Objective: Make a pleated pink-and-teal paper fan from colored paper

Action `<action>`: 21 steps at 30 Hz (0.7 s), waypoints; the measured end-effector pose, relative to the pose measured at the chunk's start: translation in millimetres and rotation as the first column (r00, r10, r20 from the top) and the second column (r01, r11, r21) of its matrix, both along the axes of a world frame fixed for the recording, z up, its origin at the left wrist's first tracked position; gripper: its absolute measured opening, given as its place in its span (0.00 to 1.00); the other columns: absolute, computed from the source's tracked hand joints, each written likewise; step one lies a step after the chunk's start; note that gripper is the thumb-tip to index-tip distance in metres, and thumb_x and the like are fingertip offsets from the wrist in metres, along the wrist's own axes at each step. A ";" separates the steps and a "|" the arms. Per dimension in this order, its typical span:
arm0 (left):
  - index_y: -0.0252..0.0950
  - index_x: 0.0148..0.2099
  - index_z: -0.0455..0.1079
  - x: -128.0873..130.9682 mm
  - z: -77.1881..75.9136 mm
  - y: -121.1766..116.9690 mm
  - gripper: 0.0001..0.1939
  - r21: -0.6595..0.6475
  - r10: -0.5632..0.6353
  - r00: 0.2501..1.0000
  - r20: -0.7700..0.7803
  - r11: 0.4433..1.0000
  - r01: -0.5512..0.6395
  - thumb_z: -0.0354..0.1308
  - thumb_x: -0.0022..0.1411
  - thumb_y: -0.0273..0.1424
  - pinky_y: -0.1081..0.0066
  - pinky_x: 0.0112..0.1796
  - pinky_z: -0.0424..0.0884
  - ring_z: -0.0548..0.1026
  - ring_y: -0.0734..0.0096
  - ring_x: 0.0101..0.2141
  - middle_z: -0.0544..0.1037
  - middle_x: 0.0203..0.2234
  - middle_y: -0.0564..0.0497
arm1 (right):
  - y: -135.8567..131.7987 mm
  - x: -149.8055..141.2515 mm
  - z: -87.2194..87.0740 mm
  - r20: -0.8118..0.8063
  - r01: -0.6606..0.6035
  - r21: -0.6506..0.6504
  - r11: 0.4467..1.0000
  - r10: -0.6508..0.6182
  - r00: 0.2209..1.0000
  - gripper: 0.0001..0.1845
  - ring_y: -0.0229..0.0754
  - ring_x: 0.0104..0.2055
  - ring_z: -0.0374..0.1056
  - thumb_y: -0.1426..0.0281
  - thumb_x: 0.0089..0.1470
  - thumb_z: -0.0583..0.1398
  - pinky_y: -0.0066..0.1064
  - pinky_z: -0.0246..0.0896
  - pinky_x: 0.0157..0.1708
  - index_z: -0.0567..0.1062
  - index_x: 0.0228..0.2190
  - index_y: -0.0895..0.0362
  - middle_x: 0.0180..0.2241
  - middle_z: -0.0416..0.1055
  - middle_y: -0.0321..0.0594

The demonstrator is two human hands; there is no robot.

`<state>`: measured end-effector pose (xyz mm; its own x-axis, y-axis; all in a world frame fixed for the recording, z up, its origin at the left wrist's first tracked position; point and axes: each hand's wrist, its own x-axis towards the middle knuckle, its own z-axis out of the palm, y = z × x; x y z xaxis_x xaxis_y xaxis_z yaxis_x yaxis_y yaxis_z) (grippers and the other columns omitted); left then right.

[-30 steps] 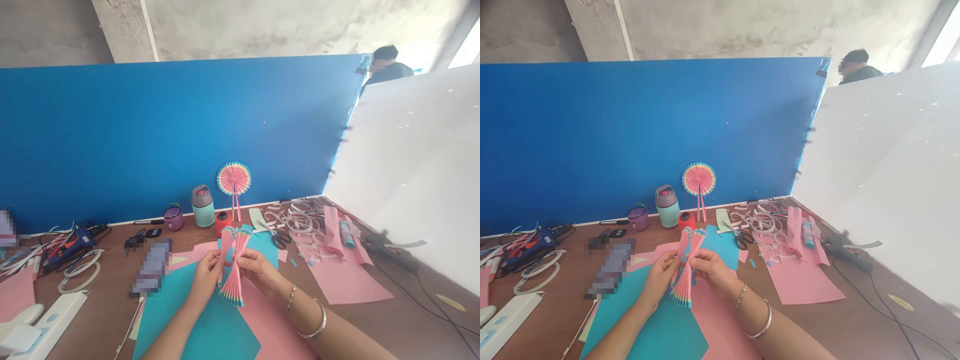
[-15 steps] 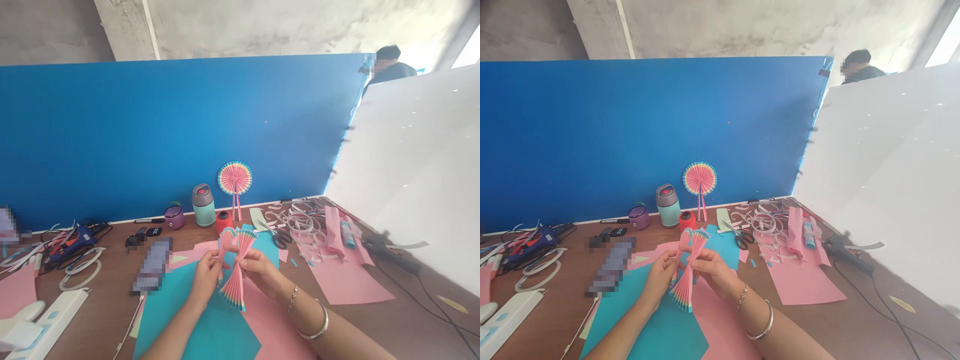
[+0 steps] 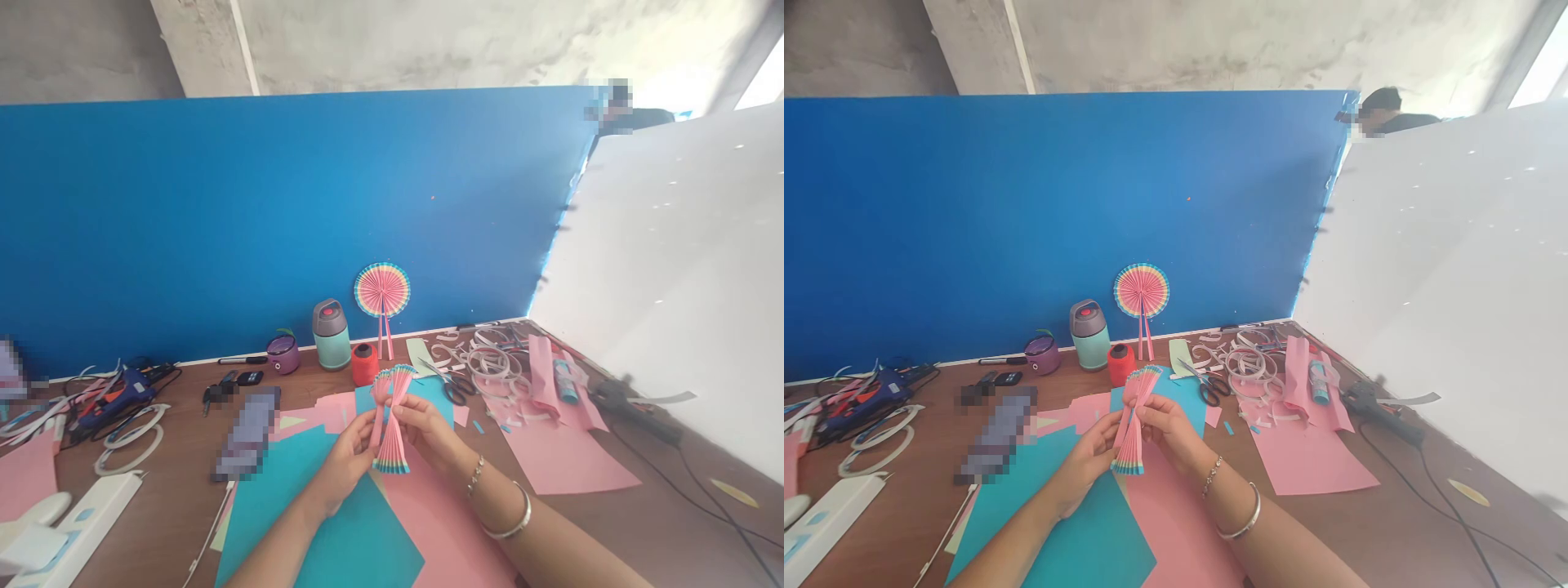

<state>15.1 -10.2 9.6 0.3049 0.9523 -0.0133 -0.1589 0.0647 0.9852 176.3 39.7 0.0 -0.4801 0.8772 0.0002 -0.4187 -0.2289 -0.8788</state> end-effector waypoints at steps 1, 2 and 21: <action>0.40 0.57 0.64 0.8 -0.1 -0.6 0.28 -0.007 -0.002 1.000 0.003 1.000 0.002 0.62 0.54 0.37 0.63 0.49 0.65 0.68 0.56 0.52 0.72 0.52 0.43 | 0.5 0.1 -0.2 0.003 0.009 0.003 1.000 -0.009 1.000 0.18 0.40 0.29 0.68 0.59 0.42 0.68 0.35 0.60 0.35 0.77 0.33 0.57 0.28 0.74 0.40; 0.40 0.57 0.64 1.7 -0.3 -1.0 0.27 -0.015 -0.006 1.000 0.006 1.000 0.006 0.61 0.55 0.37 0.62 0.49 0.65 0.68 0.56 0.52 0.71 0.52 0.43 | 1.0 0.1 -0.4 0.006 0.020 0.008 1.000 -0.020 1.000 0.17 0.40 0.29 0.67 0.59 0.42 0.68 0.35 0.60 0.34 0.78 0.33 0.57 0.27 0.73 0.39; 0.42 0.58 0.63 1.1 -2.0 0.9 0.26 -0.139 -0.009 0.999 0.049 0.990 0.016 0.54 0.55 0.29 0.71 0.40 0.63 0.70 0.66 0.42 0.73 0.48 0.49 | 2.3 0.8 -2.7 0.011 0.030 0.041 0.999 -0.031 0.999 0.18 0.41 0.30 0.67 0.59 0.44 0.66 0.34 0.60 0.34 0.76 0.34 0.58 0.29 0.73 0.40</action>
<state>16.2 -9.3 7.6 0.3204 0.9382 -0.1307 -0.2044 0.2032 0.9576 177.1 42.0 -2.7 -0.4532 0.8909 0.0306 -0.4142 -0.1801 -0.8922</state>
